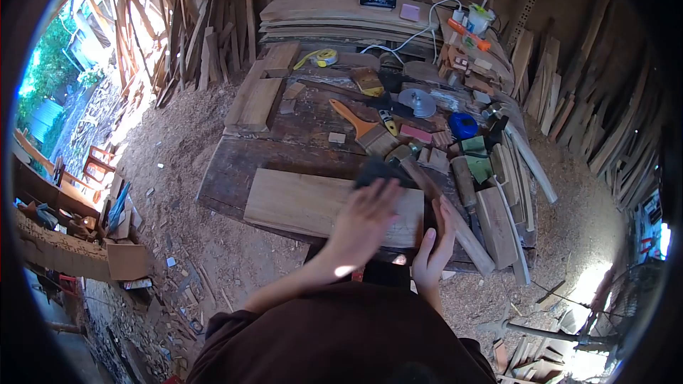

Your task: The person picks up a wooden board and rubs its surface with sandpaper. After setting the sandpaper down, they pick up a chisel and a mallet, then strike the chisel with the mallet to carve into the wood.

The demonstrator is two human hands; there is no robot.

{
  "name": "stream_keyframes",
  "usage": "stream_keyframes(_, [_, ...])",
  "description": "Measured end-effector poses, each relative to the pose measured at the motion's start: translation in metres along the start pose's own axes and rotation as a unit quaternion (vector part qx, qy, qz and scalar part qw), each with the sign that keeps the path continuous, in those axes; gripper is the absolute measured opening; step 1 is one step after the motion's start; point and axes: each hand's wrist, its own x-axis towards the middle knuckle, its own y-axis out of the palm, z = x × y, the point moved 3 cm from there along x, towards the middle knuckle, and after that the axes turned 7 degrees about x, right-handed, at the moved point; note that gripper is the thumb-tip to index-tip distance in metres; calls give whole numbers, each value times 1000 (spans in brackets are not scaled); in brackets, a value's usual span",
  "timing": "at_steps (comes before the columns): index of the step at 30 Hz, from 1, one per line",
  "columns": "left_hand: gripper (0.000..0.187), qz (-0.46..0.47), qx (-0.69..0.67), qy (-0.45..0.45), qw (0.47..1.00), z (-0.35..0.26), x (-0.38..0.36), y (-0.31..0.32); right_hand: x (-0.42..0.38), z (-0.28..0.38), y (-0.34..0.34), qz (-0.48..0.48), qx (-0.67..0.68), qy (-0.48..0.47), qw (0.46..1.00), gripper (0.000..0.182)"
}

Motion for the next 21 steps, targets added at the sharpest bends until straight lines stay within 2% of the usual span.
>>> stream_keyframes(3, [46, -33, -51, 34, 998, -40, 21, 18, -5, -5, -6, -23, -34, -4, 999, 41])
stream_keyframes(7, [42, -22, -121, 34, 992, -26, 15, 5, -3, -4, -6, -55, 26, 19, 998, 40])
stream_keyframes(9, [41, -7, -8, -31, 999, 5, -3, -7, -3, -2, -5, -57, 57, 27, 996, 39])
stream_keyframes(13, [39, -28, 57, -207, 976, 85, -50, -42, -5, -5, -4, -42, 59, 28, 997, 39])
stream_keyframes(16, [38, -54, 136, -265, 953, 117, -74, -59, -4, -1, -2, -9, 8, 13, 1000, 39])
stream_keyframes(17, [38, -54, 141, -270, 951, 116, -74, -57, -4, -1, -1, -5, 13, 14, 1000, 39])
stream_keyframes(19, [39, -27, 124, -217, 968, 94, -59, -43, -4, 0, -1, 4, -26, 12, 1000, 38])
stream_keyframes(21, [40, -13, 44, -157, 987, 55, -31, -31, -4, -1, 0, 2, -23, 8, 1000, 39])
